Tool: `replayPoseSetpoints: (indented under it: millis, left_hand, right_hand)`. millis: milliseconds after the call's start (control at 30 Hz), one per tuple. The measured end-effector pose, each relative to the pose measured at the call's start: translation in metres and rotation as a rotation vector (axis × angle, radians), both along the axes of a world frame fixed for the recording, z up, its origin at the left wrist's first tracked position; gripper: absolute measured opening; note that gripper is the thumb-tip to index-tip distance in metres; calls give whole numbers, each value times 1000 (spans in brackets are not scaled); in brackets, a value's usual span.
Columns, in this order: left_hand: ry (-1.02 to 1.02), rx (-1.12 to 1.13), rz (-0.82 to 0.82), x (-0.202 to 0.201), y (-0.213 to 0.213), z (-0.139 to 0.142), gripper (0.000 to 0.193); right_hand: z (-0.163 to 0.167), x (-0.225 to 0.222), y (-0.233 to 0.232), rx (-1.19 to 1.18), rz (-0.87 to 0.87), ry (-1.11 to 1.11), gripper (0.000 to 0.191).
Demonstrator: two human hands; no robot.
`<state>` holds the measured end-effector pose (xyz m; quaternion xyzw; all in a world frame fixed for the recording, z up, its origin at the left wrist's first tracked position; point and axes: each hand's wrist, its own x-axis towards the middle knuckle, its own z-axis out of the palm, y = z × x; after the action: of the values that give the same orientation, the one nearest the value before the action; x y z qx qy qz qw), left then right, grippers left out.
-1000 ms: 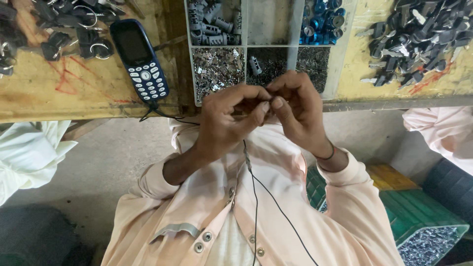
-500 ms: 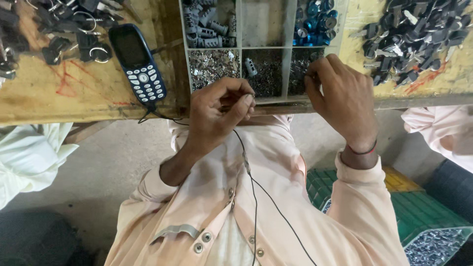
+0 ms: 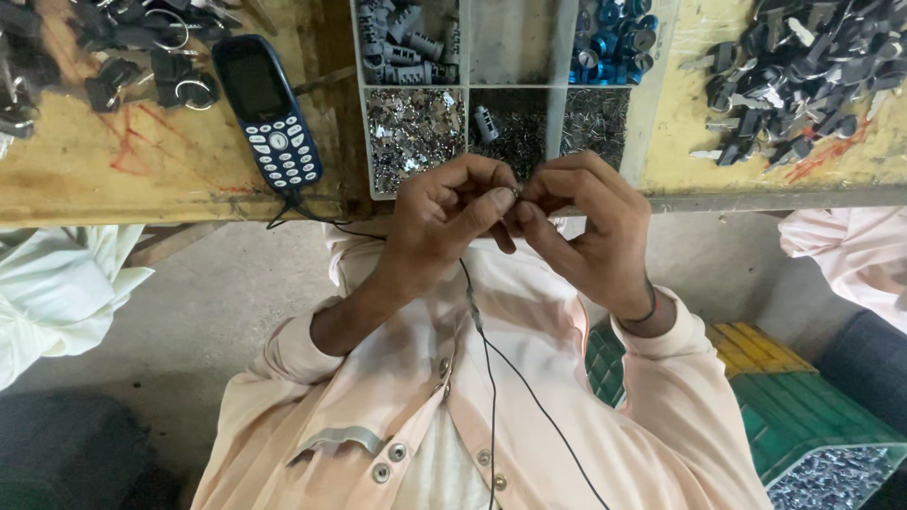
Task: The person sits at a workbench and assembles small hardware parts by hand, picking components from a compartment tray and pressing them together, then placing finished assemblies aside. The person repeats this assembly cycle with different small parts throughout the episode.
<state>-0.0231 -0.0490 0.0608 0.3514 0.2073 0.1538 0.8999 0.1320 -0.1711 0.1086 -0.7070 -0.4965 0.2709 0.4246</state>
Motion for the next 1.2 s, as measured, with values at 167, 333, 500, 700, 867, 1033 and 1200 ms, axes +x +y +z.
replayPoseSetpoints:
  millis: [167,333,500,700,867,1033,1200]
  left_hand:
    - [5,82,0,-6,-4,3,23]
    - [15,256,83,-5,-8,12,19]
    - [29,369,90,-5,4,19,18]
    - [170,689,-28,-17,15,22,16]
    - [88,450,-112,-21,13,13,17]
    - [84,216,-85,-20,8,9,17]
    - [124,469,79,-20,4,16,15]
  right_hand:
    - [-6,7,-6,-1,19,112,12]
    - [-28,-10,-8,137,-95,335,11]
    - [-39,-8,-10,211,-36,-121,20]
    - [-32,13,-2,266,196,-33,25]
    - [-29,15,-8,151,243,356,21]
    - [-34,5,-11,129,142,437,27]
    - [-27,-5,-7,58,3,587,21]
